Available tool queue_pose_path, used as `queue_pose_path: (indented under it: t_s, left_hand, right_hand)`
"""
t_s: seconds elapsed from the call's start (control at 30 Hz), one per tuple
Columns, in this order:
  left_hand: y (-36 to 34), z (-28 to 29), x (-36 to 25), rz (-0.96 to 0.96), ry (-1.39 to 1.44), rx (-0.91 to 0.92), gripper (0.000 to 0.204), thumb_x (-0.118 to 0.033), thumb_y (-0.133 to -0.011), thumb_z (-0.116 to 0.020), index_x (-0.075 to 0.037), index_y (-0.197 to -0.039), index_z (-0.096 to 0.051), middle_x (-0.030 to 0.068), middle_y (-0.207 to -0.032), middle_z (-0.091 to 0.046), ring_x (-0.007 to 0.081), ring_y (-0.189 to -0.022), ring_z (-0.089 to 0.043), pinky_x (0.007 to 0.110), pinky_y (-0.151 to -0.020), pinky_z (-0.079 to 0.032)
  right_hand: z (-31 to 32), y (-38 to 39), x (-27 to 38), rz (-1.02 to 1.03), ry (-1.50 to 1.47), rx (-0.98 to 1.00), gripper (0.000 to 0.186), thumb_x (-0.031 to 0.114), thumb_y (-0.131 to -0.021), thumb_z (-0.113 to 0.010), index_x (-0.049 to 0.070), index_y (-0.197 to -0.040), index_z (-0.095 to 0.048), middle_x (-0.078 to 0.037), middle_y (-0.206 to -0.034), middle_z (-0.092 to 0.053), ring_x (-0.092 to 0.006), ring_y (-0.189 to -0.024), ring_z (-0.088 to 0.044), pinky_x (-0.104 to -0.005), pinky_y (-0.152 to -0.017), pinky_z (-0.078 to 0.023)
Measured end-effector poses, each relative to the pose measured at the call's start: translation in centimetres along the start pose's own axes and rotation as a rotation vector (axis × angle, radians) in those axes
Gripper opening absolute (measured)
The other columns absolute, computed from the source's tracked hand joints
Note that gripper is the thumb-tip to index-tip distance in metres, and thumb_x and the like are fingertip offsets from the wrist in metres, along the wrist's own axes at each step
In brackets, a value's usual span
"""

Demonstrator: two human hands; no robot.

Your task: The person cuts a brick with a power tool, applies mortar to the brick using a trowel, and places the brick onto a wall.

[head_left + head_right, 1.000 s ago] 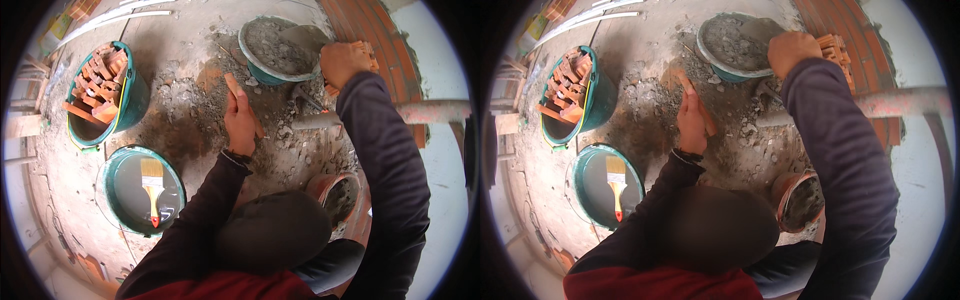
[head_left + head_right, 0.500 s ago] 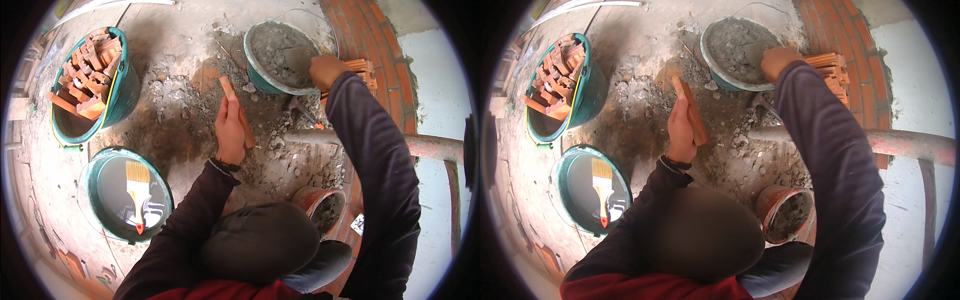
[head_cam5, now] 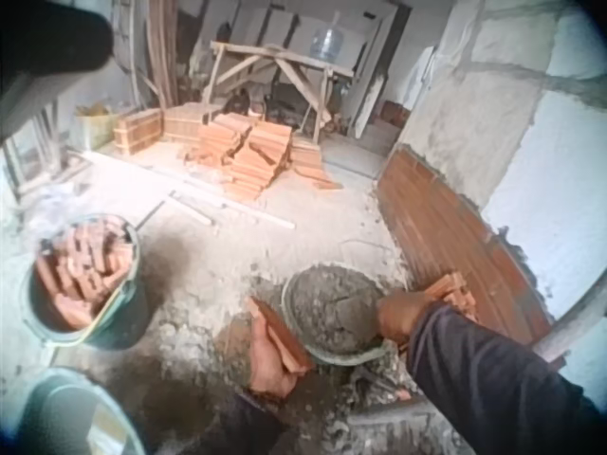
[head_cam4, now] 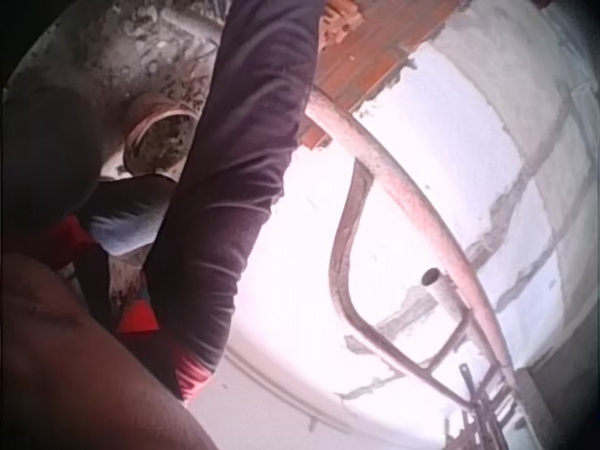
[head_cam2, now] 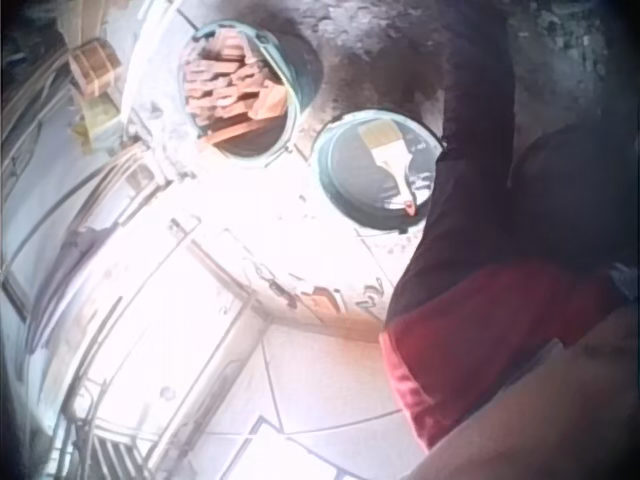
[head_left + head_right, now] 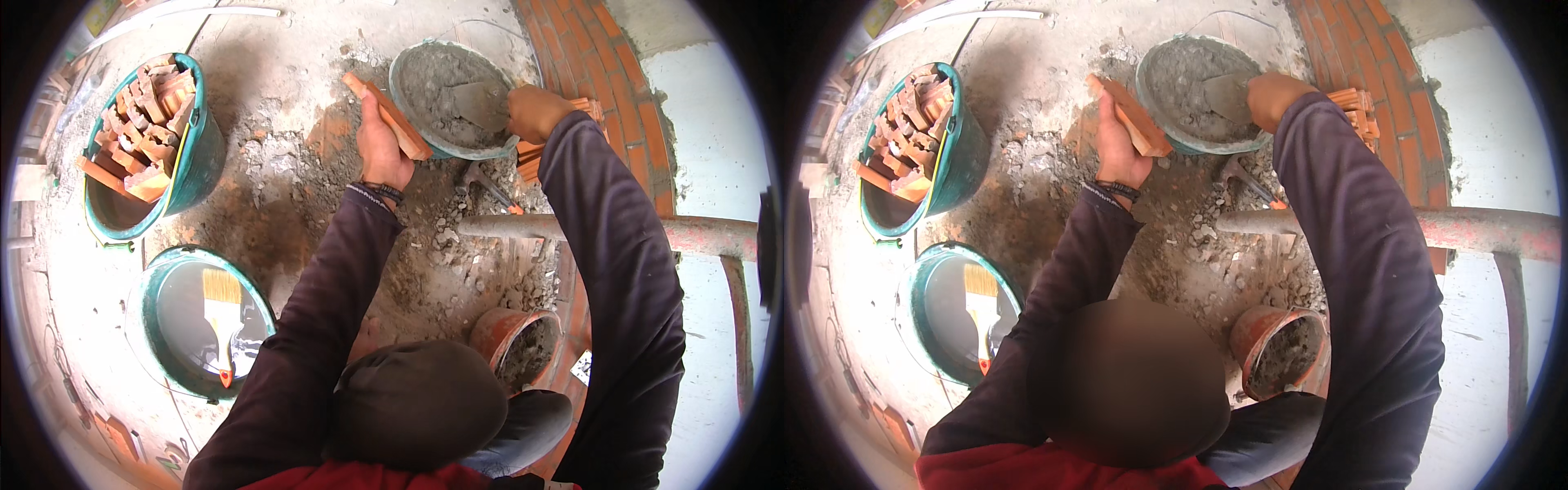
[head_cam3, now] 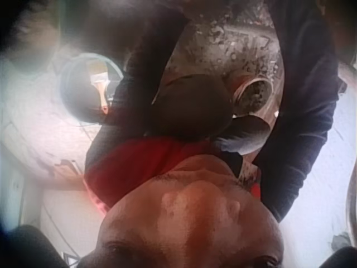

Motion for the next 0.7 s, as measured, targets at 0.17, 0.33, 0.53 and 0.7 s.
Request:
queue_pose_path:
  t_s: [0.17, 0.33, 0.53, 0.7]
  left_hand:
    - [3.3, -0.3, -1.2, -0.070, -0.044, -0.124, 0.060, -0.057, -0.098, -0.049, -0.009, -0.133, -0.042, 0.0103, -0.112, -0.052, 0.0234, -0.098, -0.056, 0.043, -0.082, -0.051]
    - [6.2, 3.9, -2.8, -0.049, -0.097, -0.159, 0.052, -0.055, -0.098, -0.047, -0.014, -0.130, -0.045, 0.0072, -0.104, -0.056, 0.0222, -0.091, -0.058, 0.045, -0.075, -0.052]
    - [8.4, 6.0, -4.2, -0.063, -0.182, -0.173, 0.051, -0.056, -0.098, -0.047, -0.011, -0.124, -0.048, 0.0053, -0.098, -0.057, 0.0195, -0.088, -0.059, 0.042, -0.074, -0.053]
    - [7.7, 3.4, -9.0, -0.312, -0.337, -0.148, 0.057, -0.054, -0.098, -0.049, -0.007, -0.129, -0.045, 0.0061, -0.098, -0.057, 0.0213, -0.091, -0.059, 0.041, -0.074, -0.053]
  right_hand:
    - [1.2, 2.2, -0.5, -0.049, -0.126, -0.121, 0.019, 0.009, -0.081, -0.061, -0.008, -0.083, -0.069, -0.028, -0.090, -0.067, -0.0417, -0.089, -0.067, -0.0475, -0.078, -0.054]
    - [3.2, 3.0, 2.7, 0.001, -0.131, -0.143, 0.017, 0.010, -0.078, -0.064, -0.007, -0.081, -0.067, -0.026, -0.088, -0.067, -0.0424, -0.085, -0.066, -0.0475, -0.075, -0.054]
    - [2.8, 2.6, 5.0, 0.193, -0.140, -0.078, 0.019, 0.012, -0.078, -0.067, -0.006, -0.081, -0.067, -0.024, -0.080, -0.067, -0.0425, -0.077, -0.065, -0.0463, -0.069, -0.054]
    - [0.1, 2.4, 5.6, 0.080, -0.400, 0.272, 0.023, 0.015, -0.086, -0.064, -0.007, -0.082, -0.063, -0.016, -0.066, -0.061, -0.0301, -0.063, -0.064, -0.0408, -0.053, -0.051]
Point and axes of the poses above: each hand's wrist, its own y-axis away from the middle knuckle, its own z-axis out of the back of the hand, x = y × z, the point moved 10 cm from there along -y, towards the middle knuckle
